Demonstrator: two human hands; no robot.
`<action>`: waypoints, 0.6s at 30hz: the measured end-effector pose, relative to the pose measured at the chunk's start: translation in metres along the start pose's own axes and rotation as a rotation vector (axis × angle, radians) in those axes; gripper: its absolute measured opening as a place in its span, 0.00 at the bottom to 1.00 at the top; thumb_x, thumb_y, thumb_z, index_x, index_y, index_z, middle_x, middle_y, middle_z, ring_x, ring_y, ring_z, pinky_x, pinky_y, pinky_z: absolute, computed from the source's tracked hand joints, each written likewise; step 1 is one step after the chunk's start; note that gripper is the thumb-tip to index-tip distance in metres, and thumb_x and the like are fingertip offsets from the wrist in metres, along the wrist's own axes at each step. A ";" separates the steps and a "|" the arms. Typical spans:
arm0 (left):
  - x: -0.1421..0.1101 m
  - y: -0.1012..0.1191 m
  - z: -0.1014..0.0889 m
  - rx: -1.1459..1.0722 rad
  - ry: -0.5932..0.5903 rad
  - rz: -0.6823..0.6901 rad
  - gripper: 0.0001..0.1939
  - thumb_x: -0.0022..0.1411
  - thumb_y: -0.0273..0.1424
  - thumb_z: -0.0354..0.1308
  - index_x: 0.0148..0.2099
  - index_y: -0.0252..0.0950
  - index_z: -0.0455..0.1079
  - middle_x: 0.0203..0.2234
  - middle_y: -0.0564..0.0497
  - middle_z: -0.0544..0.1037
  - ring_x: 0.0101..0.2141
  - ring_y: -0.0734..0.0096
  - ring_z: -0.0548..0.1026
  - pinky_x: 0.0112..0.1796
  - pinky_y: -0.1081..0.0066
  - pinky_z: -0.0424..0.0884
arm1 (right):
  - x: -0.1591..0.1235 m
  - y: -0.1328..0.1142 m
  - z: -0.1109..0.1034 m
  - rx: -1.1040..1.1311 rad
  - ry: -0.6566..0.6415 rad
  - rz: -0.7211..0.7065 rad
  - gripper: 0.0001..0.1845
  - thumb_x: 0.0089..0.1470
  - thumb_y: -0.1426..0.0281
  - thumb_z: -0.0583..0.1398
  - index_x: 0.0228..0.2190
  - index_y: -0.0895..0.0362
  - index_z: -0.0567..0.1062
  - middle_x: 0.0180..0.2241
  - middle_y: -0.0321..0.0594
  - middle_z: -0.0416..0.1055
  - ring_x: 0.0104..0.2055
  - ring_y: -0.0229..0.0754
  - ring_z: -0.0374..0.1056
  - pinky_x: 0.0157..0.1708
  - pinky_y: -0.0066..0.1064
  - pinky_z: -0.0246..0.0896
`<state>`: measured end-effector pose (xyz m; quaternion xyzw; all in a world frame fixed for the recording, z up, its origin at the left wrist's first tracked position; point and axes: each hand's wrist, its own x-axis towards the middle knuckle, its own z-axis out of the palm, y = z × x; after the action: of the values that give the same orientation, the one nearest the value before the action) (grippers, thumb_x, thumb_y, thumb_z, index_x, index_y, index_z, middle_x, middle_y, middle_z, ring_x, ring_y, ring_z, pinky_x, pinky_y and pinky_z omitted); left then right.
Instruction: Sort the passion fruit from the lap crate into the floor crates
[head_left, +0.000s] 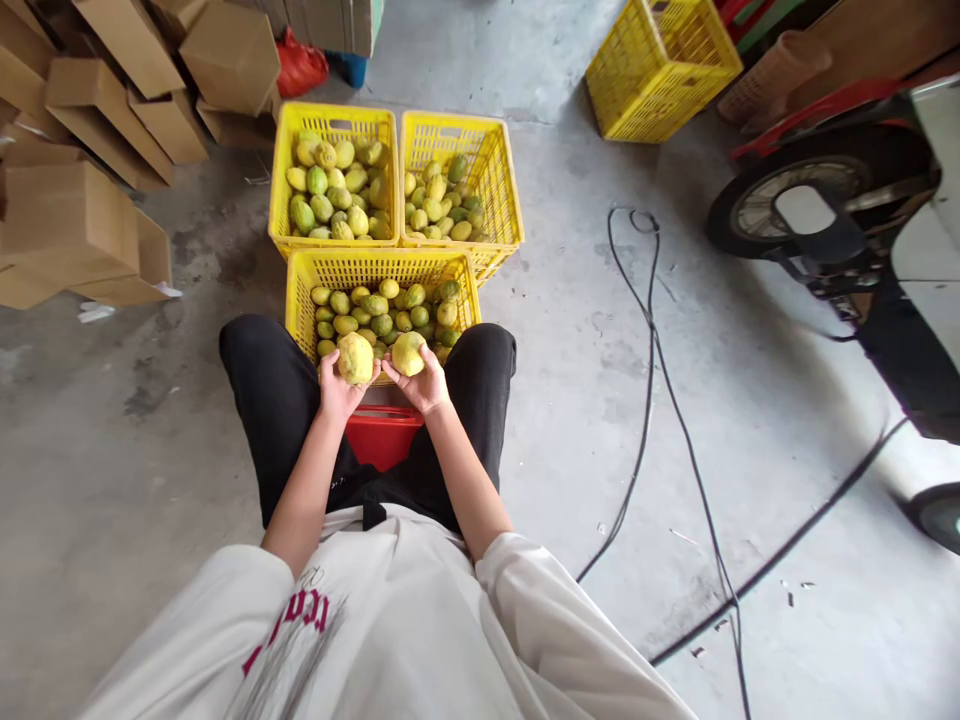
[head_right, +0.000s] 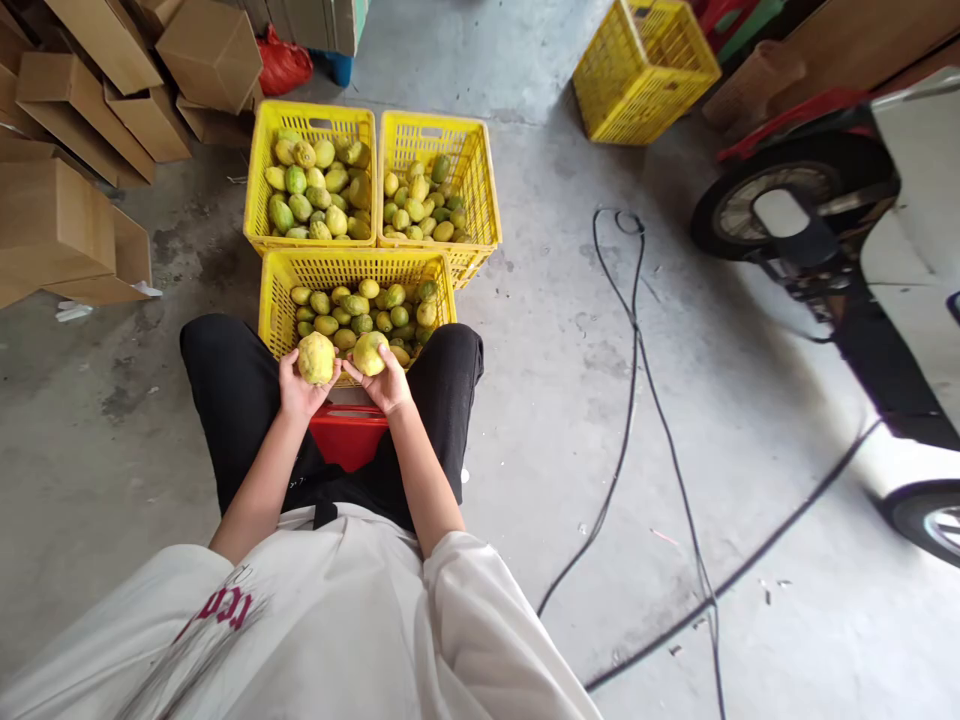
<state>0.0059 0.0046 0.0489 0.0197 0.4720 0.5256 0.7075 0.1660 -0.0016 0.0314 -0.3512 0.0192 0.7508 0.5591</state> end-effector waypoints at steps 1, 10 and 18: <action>-0.001 -0.001 0.000 0.010 -0.008 -0.011 0.16 0.63 0.44 0.65 0.48 0.42 0.76 0.41 0.47 0.85 0.53 0.55 0.85 0.52 0.59 0.85 | 0.000 0.000 -0.001 0.001 0.006 0.003 0.17 0.61 0.66 0.67 0.51 0.52 0.75 0.36 0.39 0.80 0.48 0.53 0.83 0.52 0.49 0.87; -0.010 0.000 0.001 -0.008 -0.047 -0.059 0.16 0.71 0.38 0.54 0.52 0.40 0.79 0.42 0.45 0.87 0.55 0.54 0.86 0.57 0.53 0.84 | -0.003 0.004 0.007 -0.057 -0.038 -0.016 0.26 0.56 0.68 0.64 0.57 0.47 0.71 0.43 0.37 0.81 0.51 0.51 0.83 0.46 0.42 0.86; -0.006 -0.002 -0.003 0.000 -0.034 0.003 0.20 0.72 0.43 0.56 0.59 0.42 0.79 0.48 0.43 0.88 0.56 0.50 0.85 0.56 0.51 0.83 | -0.004 -0.001 0.005 -0.092 -0.095 -0.010 0.29 0.56 0.59 0.56 0.57 0.51 0.75 0.49 0.48 0.83 0.59 0.61 0.79 0.54 0.60 0.82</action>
<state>0.0051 -0.0025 0.0500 0.0292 0.4597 0.5264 0.7147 0.1648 -0.0020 0.0380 -0.3405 -0.0437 0.7640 0.5464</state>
